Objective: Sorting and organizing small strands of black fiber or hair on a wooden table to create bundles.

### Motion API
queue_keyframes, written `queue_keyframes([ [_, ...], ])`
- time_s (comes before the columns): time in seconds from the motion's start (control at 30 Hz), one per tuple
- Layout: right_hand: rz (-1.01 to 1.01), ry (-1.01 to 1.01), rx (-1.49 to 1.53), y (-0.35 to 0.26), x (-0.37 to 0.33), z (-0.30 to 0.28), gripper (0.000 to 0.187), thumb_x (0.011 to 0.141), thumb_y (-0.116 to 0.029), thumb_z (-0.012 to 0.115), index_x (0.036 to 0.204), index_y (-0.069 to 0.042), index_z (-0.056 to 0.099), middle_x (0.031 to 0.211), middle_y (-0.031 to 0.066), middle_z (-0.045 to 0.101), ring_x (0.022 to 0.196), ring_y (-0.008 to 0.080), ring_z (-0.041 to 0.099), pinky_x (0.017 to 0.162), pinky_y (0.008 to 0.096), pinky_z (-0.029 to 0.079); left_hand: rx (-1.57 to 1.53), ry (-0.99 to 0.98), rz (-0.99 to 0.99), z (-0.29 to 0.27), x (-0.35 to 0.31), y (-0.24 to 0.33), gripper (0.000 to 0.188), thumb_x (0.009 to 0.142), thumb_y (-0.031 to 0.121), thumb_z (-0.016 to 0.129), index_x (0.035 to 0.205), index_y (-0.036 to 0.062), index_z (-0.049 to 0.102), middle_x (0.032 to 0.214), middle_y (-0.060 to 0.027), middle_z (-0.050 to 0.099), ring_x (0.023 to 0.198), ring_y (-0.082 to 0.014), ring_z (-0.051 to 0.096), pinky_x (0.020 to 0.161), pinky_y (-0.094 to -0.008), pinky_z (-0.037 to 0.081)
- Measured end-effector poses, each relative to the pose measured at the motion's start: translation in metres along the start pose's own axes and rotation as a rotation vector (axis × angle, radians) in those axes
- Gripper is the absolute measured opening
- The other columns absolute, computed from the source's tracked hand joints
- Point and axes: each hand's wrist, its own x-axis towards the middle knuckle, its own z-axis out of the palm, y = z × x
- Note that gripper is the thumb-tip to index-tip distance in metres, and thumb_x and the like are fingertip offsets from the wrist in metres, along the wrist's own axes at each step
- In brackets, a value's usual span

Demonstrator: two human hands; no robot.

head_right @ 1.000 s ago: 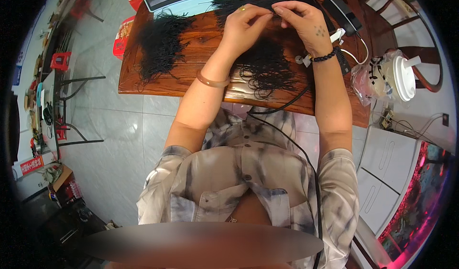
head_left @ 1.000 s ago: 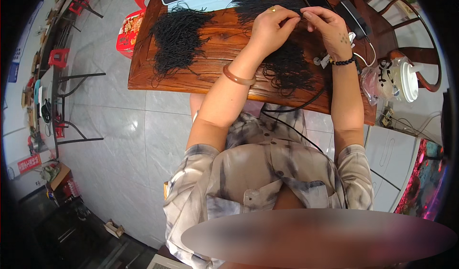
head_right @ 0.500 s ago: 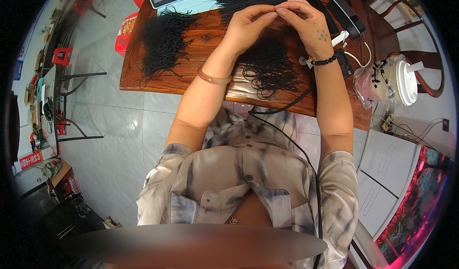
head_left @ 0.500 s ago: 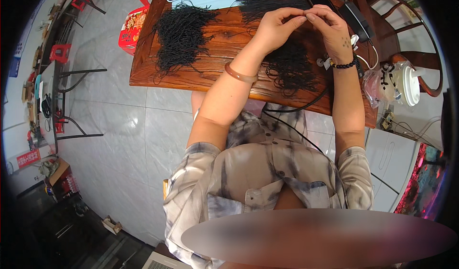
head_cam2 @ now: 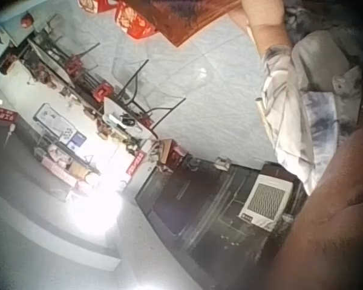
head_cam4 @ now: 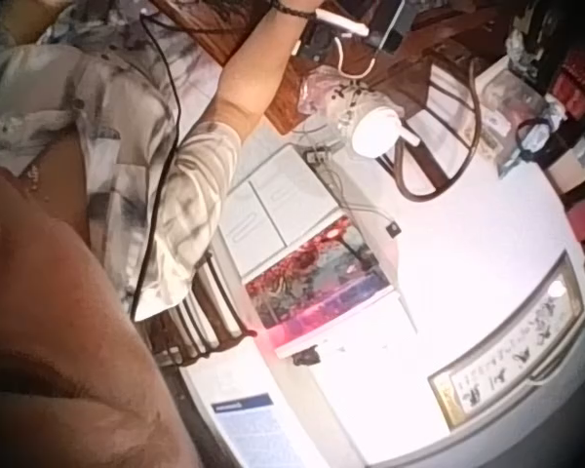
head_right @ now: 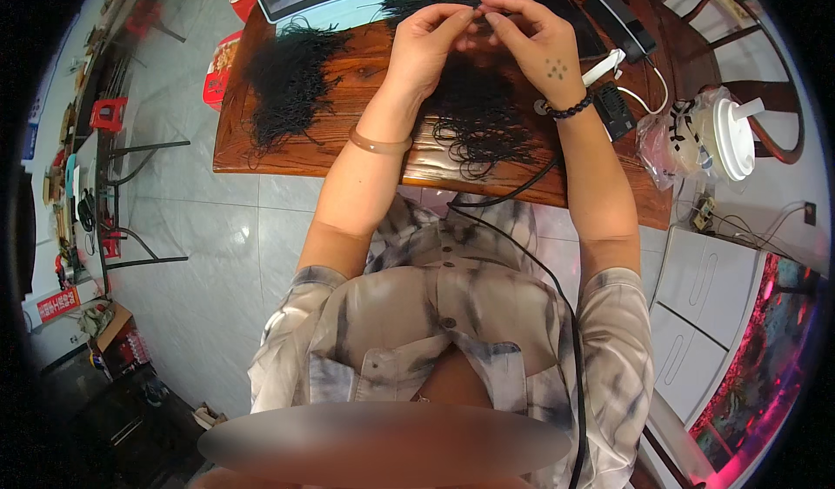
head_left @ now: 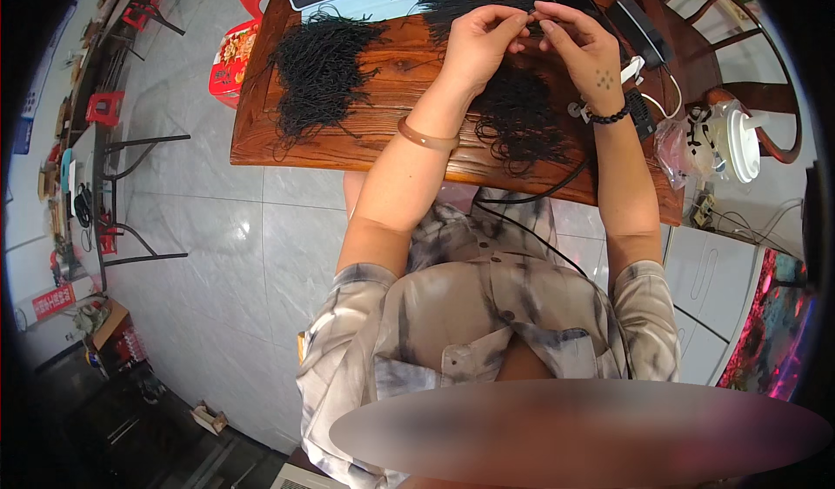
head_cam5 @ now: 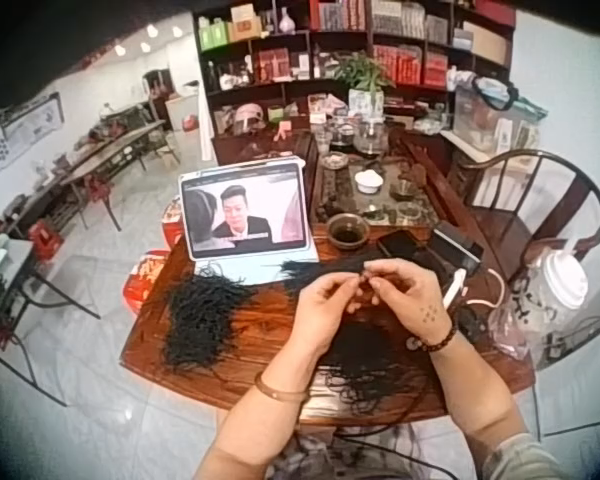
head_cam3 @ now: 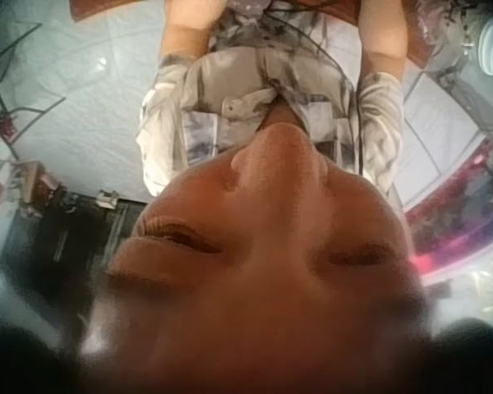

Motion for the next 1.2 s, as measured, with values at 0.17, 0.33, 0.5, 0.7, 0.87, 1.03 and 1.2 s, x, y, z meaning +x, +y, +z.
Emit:
queue_keyframes([
  [0.17,-0.158,-0.003,-0.202,0.005,0.002,-0.002,0.024,0.083,-0.005,0.06,0.106,-0.005,0.062,0.094,0.0034,0.063,0.076,0.008,0.058,0.066,0.0204,0.047,0.05,0.031,0.021,0.0,-0.001,-0.001,0.012,0.083,0.011,0.062,0.089,0.0014,0.064,0.075,-0.0044,0.062,0.064,-0.0084,0.057,0.057,-0.0204,0.047],
  [0.33,-0.381,-0.021,-0.615,-0.009,0.005,-0.013,0.022,0.079,-0.007,0.063,0.102,-0.01,0.063,0.092,0.0045,0.061,0.076,0.0155,0.061,0.063,0.0232,0.047,0.912,0.023,0.637,-0.008,0.003,-0.004,0.01,0.077,0.011,0.064,0.084,0.0043,0.064,0.077,-0.0075,0.061,0.071,-0.0218,0.06,0.063,-0.031,0.048],
  [0.5,-0.481,-0.063,-0.861,-0.008,0.003,-0.016,0.016,0.074,-0.01,0.064,0.091,-0.01,0.063,0.09,0.0022,0.059,0.074,0.0228,0.06,0.064,0.0293,0.048,1.065,-0.039,0.803,-0.01,0.005,-0.006,0.007,0.075,0.01,0.063,0.08,0.0052,0.062,0.077,-0.0087,0.06,0.074,-0.0295,0.058,0.066,-0.0356,0.047],
  [0.7,-0.465,-0.13,-0.933,-0.009,0.002,-0.016,0.012,0.075,-0.013,0.064,0.087,-0.01,0.064,0.088,0.0014,0.059,0.071,0.0226,0.06,0.062,0.0305,0.048,1.15,-0.122,0.781,-0.01,0.003,-0.006,0.007,0.076,0.012,0.061,0.081,0.0068,0.062,0.079,-0.008,0.059,0.077,-0.0287,0.057,0.069,-0.0372,0.046],
  [0.87,-0.438,-0.137,-0.93,-0.007,0.002,-0.016,0.009,0.075,-0.013,0.064,0.084,-0.009,0.064,0.085,0.0021,0.06,0.07,0.0232,0.06,0.062,0.0307,0.048,1.14,-0.14,0.764,-0.011,0.003,-0.006,0.008,0.078,0.014,0.06,0.082,0.0076,0.062,0.079,-0.008,0.059,0.078,-0.0285,0.057,0.069,-0.0375,0.047],
  [1.03,-0.377,-0.145,-0.872,-0.008,0.002,-0.015,0.008,0.077,-0.012,0.062,0.083,-0.008,0.063,0.084,0.0034,0.06,0.07,0.0237,0.06,0.062,0.0299,0.048,1.117,-0.123,0.751,-0.011,0.004,-0.005,0.008,0.078,0.014,0.061,0.082,0.0078,0.063,0.078,-0.0082,0.059,0.077,-0.0282,0.057,0.069,-0.0369,0.047],
  [1.2,-0.352,-0.145,-0.614,0.001,0.008,-0.019,0.009,0.082,-0.013,0.059,0.084,-0.004,0.062,0.074,0.0051,0.058,0.06,0.0182,0.056,0.061,0.0255,0.045,0.994,-0.074,0.692,-0.01,0.003,0.0,0.008,0.077,0.013,0.062,0.082,0.0064,0.064,0.077,-0.0084,0.06,0.075,-0.0275,0.058,0.066,-0.0349,0.047],
])
